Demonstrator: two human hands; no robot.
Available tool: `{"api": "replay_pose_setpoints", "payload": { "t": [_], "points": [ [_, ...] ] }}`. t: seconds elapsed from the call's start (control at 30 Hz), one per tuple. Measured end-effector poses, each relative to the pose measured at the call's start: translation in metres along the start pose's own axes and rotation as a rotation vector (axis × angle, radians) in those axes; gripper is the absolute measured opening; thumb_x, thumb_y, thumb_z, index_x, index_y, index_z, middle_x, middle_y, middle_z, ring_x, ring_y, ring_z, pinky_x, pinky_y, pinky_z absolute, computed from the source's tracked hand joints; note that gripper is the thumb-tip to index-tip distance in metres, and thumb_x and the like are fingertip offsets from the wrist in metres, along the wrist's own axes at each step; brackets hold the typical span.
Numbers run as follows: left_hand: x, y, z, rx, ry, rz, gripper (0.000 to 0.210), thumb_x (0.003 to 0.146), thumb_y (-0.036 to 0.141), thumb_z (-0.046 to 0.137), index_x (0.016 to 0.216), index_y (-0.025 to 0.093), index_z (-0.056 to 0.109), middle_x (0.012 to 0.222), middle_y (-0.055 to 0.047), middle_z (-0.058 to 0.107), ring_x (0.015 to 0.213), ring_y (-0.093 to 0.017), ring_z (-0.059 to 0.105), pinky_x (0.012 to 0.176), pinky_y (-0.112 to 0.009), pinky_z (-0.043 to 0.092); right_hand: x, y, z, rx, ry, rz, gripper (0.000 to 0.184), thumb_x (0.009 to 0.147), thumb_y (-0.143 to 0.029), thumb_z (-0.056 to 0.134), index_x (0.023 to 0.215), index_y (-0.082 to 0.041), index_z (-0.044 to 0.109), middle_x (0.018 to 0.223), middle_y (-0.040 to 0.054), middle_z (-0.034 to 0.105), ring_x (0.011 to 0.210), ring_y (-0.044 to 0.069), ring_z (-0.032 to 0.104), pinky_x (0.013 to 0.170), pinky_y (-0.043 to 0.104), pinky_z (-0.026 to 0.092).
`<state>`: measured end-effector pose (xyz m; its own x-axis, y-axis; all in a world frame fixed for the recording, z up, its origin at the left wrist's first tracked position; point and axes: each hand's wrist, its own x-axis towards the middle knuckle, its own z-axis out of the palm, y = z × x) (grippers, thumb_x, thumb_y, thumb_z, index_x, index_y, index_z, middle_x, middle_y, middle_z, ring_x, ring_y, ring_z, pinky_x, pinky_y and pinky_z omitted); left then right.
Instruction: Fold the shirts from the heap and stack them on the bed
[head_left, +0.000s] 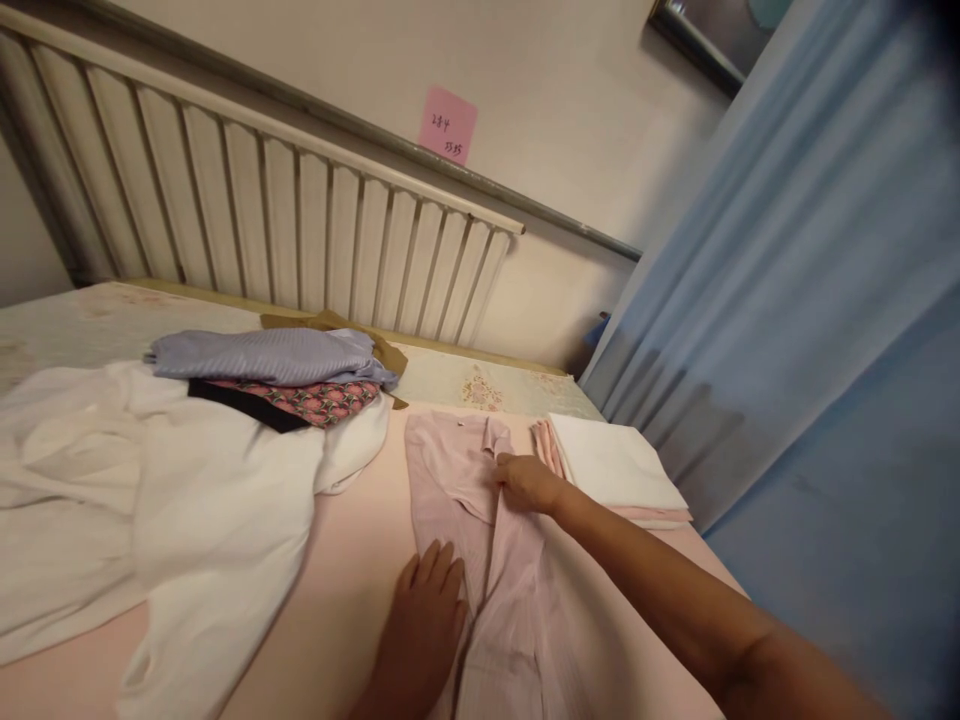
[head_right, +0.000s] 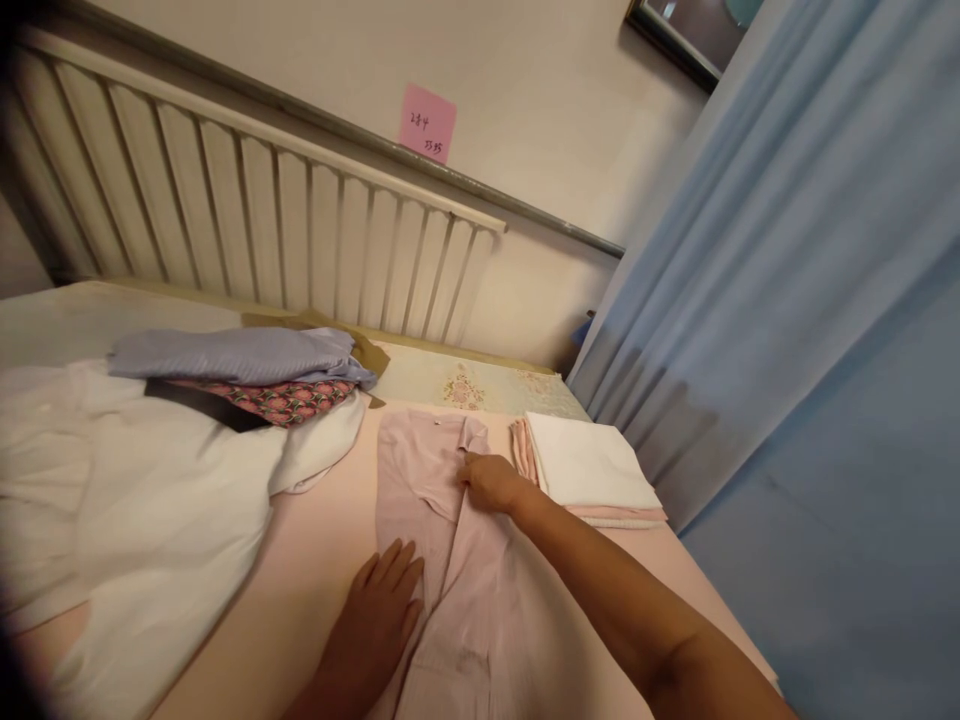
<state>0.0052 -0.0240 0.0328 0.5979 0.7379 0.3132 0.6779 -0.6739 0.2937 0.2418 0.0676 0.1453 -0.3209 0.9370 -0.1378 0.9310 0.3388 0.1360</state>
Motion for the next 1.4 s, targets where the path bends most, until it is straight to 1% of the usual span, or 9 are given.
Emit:
{"api": "replay_pose_setpoints", "payload": {
  "t": [0.17,0.37,0.53,0.7,0.8,0.97,1.1,1.23,1.4],
  "points": [
    [0.000,-0.001,-0.001,0.008,-0.038,-0.004,0.048,0.083,0.016,0.043,0.129,0.023,0.052,0.142,-0.005,0.047,0.134,-0.025,0.036,0.110,-0.046,0.027,0.035,-0.001,-0.010,0.049,0.155,0.161,0.020,0.082,-0.019,0.048,0.088,-0.021,0.067,0.100,0.0076,0.062,0.085,0.019,0.059,0.072,0.028,0.038],
    [-0.001,-0.003,0.000,0.018,-0.063,0.009,0.056,0.080,0.012,0.042,0.135,0.024,0.046,0.146,-0.003,0.042,0.136,-0.024,0.032,0.111,-0.043,0.025,0.069,-0.006,0.013,0.195,0.343,0.420,0.032,0.088,-0.014,0.037,0.106,-0.016,0.063,0.107,0.0101,0.063,0.097,0.018,0.057,0.084,0.027,0.040],
    [0.000,-0.003,-0.001,0.004,-0.092,0.000,0.057,0.079,0.012,0.042,0.135,0.024,0.046,0.146,-0.003,0.042,0.137,-0.024,0.032,0.112,-0.044,0.025,0.049,0.020,0.029,0.309,0.401,0.542,0.042,0.083,-0.012,0.042,0.122,-0.015,0.056,0.118,0.0081,0.063,0.107,0.015,0.056,0.090,0.022,0.039],
    [0.000,-0.004,0.001,-0.003,-0.089,0.000,0.057,0.080,0.013,0.042,0.136,0.025,0.045,0.146,-0.002,0.042,0.137,-0.023,0.031,0.112,-0.044,0.024,0.025,0.044,0.034,0.376,0.364,0.641,0.027,0.080,-0.011,0.045,0.094,-0.016,0.068,0.090,0.0058,0.071,0.084,0.015,0.063,0.072,0.022,0.041],
    [0.000,-0.005,0.004,0.007,-0.075,0.005,0.060,0.077,0.010,0.043,0.135,0.025,0.046,0.146,-0.003,0.042,0.137,-0.023,0.032,0.111,-0.044,0.026,0.025,0.045,0.037,0.401,0.344,0.653,0.023,0.081,-0.014,0.046,0.086,-0.016,0.068,0.084,0.0048,0.070,0.077,0.015,0.063,0.066,0.022,0.040],
    [-0.001,-0.005,0.004,0.016,-0.048,0.017,0.063,0.075,0.009,0.044,0.135,0.025,0.046,0.145,-0.002,0.043,0.136,-0.024,0.033,0.111,-0.045,0.027,0.037,0.038,0.039,0.426,0.288,0.593,0.022,0.080,-0.022,0.055,0.097,-0.018,0.068,0.091,0.0035,0.071,0.079,0.015,0.063,0.065,0.021,0.040],
    [-0.002,-0.006,0.002,0.009,-0.057,0.027,0.063,0.075,0.009,0.044,0.136,0.025,0.045,0.146,-0.003,0.042,0.137,-0.025,0.032,0.110,-0.045,0.028,0.049,0.033,0.037,0.406,0.227,0.535,0.013,0.077,-0.024,0.061,0.085,-0.020,0.070,0.082,0.0018,0.071,0.075,0.014,0.063,0.063,0.020,0.038],
    [-0.002,-0.005,0.003,0.009,-0.058,0.028,0.058,0.078,0.011,0.044,0.135,0.024,0.046,0.145,-0.003,0.043,0.136,-0.025,0.034,0.110,-0.047,0.029,0.058,0.033,0.033,0.334,0.290,0.527,0.021,0.086,-0.026,0.050,0.095,-0.018,0.068,0.096,0.0069,0.070,0.089,0.017,0.061,0.075,0.024,0.039],
    [-0.002,-0.004,0.006,0.019,-0.031,0.028,0.053,0.082,0.015,0.044,0.134,0.024,0.047,0.145,-0.003,0.043,0.136,-0.025,0.034,0.110,-0.047,0.030,0.053,0.025,0.030,0.267,0.362,0.509,0.031,0.089,-0.023,0.045,0.114,-0.012,0.060,0.113,0.0155,0.063,0.108,0.022,0.053,0.094,0.032,0.035]
  ]
}}
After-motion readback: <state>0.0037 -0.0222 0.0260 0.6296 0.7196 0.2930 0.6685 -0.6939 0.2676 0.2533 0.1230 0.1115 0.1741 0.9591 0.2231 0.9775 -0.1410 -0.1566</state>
